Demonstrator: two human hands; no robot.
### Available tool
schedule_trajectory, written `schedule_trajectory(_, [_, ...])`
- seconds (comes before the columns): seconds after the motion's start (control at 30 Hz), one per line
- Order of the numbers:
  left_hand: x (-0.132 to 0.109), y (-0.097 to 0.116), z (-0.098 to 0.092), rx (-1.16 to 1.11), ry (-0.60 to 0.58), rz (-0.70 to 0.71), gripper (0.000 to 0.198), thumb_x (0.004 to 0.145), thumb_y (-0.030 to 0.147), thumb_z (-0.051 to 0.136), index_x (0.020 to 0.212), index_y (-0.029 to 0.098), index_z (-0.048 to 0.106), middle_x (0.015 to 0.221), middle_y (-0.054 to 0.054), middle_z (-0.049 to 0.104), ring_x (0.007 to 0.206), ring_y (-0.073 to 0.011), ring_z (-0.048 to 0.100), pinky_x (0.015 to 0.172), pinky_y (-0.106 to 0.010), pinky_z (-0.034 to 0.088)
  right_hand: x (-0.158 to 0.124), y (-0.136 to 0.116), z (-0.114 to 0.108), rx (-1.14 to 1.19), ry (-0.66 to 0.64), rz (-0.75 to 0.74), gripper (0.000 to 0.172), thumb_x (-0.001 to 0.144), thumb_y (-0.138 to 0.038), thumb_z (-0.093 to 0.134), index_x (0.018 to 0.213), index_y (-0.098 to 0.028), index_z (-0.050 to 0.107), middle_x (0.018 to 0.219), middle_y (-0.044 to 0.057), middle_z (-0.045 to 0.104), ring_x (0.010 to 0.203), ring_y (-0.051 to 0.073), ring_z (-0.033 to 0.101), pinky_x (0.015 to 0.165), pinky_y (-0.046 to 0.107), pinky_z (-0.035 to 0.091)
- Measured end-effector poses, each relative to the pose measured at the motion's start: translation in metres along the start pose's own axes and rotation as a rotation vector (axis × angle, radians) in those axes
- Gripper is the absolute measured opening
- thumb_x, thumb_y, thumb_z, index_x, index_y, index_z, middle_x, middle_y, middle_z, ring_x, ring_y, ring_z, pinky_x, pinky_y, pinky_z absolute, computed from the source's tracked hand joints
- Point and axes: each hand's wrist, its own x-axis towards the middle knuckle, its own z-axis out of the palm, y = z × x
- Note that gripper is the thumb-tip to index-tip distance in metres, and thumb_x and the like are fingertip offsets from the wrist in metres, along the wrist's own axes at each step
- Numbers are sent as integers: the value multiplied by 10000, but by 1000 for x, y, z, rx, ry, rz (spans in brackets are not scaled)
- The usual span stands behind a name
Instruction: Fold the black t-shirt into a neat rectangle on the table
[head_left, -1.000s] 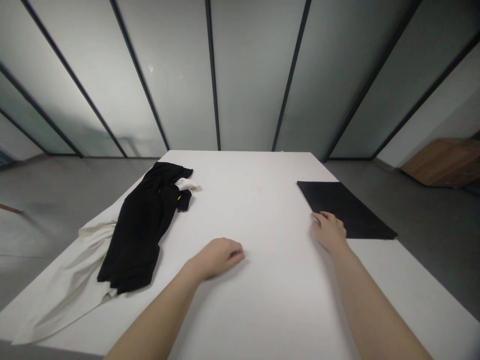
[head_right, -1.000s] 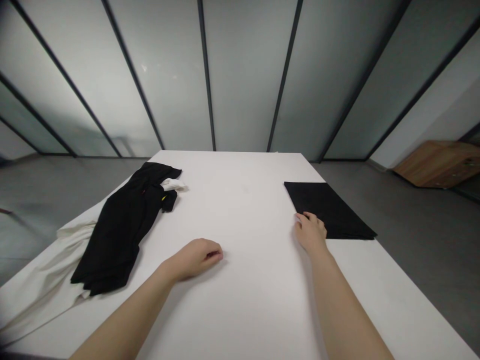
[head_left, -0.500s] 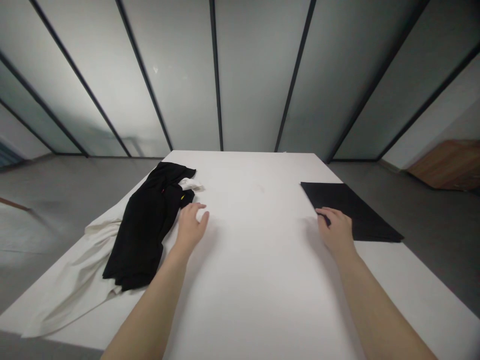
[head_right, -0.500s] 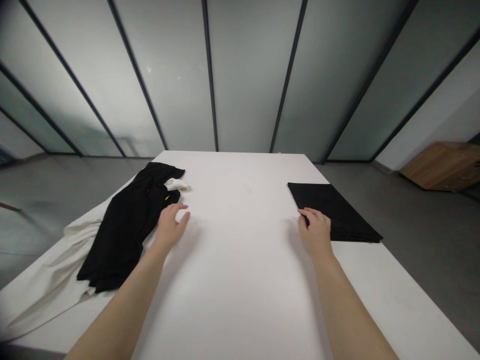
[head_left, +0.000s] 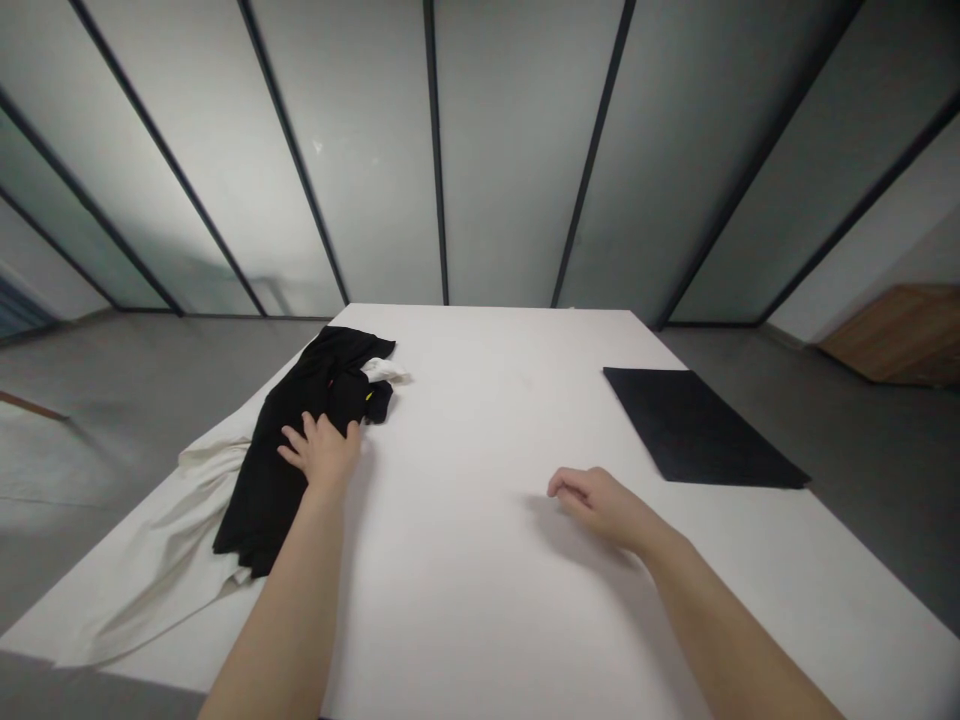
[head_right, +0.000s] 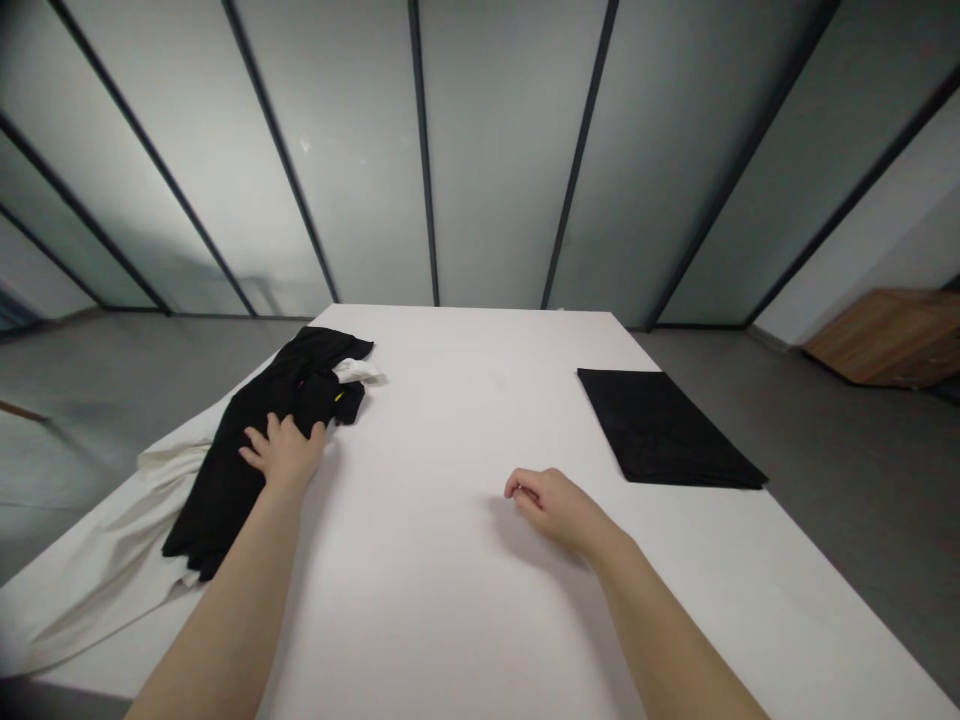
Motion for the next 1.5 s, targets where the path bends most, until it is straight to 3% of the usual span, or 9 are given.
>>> schedule_trajectory(0.37, [-27,38,-15,-795,10,309,466,956,432,572,1309,173,730,1371,-131,711,1367,-287,604,1201,-423,443,2,-4,7,-7,-21,-24,273,967,-203,490,1019,-237,755,856,30,753,757,196,650,732,296,429])
schedule_trajectory(0.57, [-78,65,-27,-956,-995,561,299,859,470,777,946,186,816,1019,-100,804,990,-253,743,909,-374,588,5,-5,17,7,88,33,311,1050,-358,476,1210,-227,709,877,47,727,765,212,651,727,327,469])
schedule_trajectory(0.67, [-96,70,-34,-834,-1733,633,426,818,489,852,1119,197,779,1095,-113,800,942,-234,757,828,-346,588,8,0,25,6,156,-35,379,1028,-332,522,1376,-233,635,1125,99,715,1007,244,670,911,388,528])
schedule_trajectory(0.73, [-104,73,-35,-832,-1962,585,533,825,511,850,1243,209,717,1171,-138,783,924,-234,768,761,-324,580,8,5,31,-34,152,-118,501,980,-288,596,1481,-277,576,1357,122,638,1258,274,594,1090,456,479])
schedule_trajectory(0.8, [-107,77,-33,-967,-1804,535,498,881,516,794,1249,199,685,1137,-143,782,889,-225,764,706,-295,554,9,8,37,-87,111,-156,586,942,-271,665,1514,-341,562,1535,117,520,1433,311,463,1185,523,407])
schedule_trajectory(0.9, [-105,82,-24,-1084,-1139,539,321,976,462,663,1153,196,691,1064,-108,769,968,-227,734,818,-330,557,11,6,47,-149,69,-162,446,946,-266,690,1378,-378,690,1661,86,384,1541,370,314,1219,611,342])
schedule_trajectory(1.03, [-98,78,-7,-666,-574,653,289,987,413,596,1167,212,700,1221,-113,726,1186,-300,656,1082,-487,477,17,-5,52,-145,83,-206,233,965,-185,633,1093,-310,782,1612,77,467,1536,373,313,1206,630,347])
schedule_trajectory(1.23, [-99,74,-8,-313,-605,800,399,1061,473,455,1234,223,713,1356,-119,687,1302,-322,580,1123,-518,421,13,-23,46,301,46,-262,208,1038,-204,476,1096,-254,669,1122,70,709,1054,226,645,970,420,524])
schedule_trajectory(1.5, [-130,92,-32,-425,-1014,1180,307,916,456,725,1127,236,756,991,-42,760,927,-233,646,871,-345,464,5,-21,42,800,-57,-101,417,924,-551,725,1182,-231,653,895,41,728,811,196,684,730,322,552])
